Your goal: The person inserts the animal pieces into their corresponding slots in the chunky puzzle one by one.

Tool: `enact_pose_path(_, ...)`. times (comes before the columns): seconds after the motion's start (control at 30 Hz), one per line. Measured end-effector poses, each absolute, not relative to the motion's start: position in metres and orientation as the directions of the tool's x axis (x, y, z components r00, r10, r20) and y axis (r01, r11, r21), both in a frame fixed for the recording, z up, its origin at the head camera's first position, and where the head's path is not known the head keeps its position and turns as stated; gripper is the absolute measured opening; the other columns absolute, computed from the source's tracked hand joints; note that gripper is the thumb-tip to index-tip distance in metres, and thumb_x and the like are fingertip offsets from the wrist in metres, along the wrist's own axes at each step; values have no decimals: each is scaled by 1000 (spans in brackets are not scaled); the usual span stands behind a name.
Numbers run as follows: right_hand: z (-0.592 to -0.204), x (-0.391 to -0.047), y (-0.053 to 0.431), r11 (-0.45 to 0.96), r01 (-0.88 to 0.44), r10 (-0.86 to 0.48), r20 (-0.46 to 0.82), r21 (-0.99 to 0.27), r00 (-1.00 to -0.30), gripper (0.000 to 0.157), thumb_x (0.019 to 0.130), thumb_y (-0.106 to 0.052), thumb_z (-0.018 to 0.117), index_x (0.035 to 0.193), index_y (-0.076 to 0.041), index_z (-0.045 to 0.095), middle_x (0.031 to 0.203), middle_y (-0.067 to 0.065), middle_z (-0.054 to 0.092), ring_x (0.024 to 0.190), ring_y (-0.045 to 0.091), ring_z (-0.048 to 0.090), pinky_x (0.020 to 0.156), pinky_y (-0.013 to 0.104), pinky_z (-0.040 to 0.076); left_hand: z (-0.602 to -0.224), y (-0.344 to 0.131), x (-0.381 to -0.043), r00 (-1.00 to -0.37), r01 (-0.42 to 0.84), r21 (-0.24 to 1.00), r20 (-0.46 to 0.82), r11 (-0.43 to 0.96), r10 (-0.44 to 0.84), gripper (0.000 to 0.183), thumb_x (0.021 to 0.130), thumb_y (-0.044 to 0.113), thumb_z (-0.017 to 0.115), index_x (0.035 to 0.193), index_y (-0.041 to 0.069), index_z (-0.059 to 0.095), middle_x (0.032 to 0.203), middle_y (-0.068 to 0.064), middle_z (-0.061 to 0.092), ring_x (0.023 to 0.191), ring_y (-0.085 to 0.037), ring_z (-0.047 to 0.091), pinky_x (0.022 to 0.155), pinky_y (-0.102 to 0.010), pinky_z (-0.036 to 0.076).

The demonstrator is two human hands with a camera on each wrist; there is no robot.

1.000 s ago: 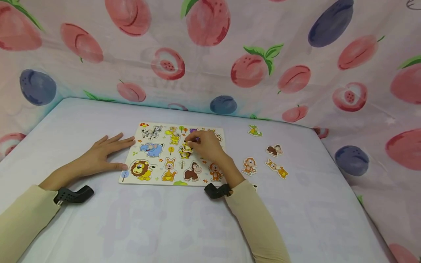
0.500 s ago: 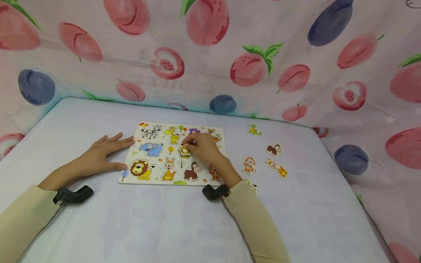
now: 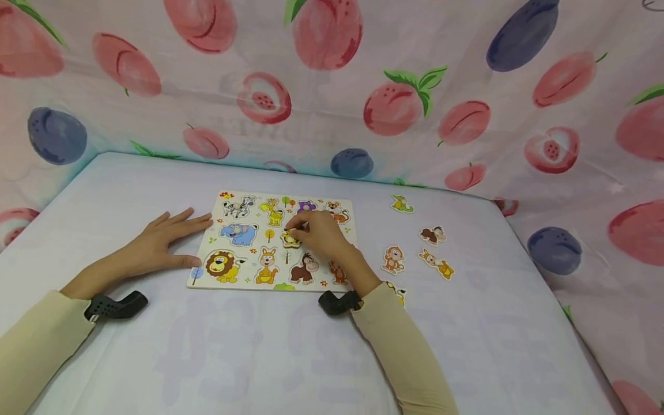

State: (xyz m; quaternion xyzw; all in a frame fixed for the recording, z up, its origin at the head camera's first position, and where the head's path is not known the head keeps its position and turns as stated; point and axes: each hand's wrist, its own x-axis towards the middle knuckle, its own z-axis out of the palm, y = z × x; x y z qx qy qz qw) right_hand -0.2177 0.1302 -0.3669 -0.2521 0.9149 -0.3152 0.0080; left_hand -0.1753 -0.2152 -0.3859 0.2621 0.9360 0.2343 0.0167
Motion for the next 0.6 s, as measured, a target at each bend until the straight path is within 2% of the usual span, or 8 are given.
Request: enact_pose_path(0.6,-367,-216,130,679,-458,-473,136,-574,-871,9,90,-17,69,97,-16,74,78,-5,63,61,15,49,55,27,41,-385,-214,-174,-861,486,436,89,757,501,88,78,59,69,148,14,38,153,-4,33,144,-34,10,112,-56,-1)
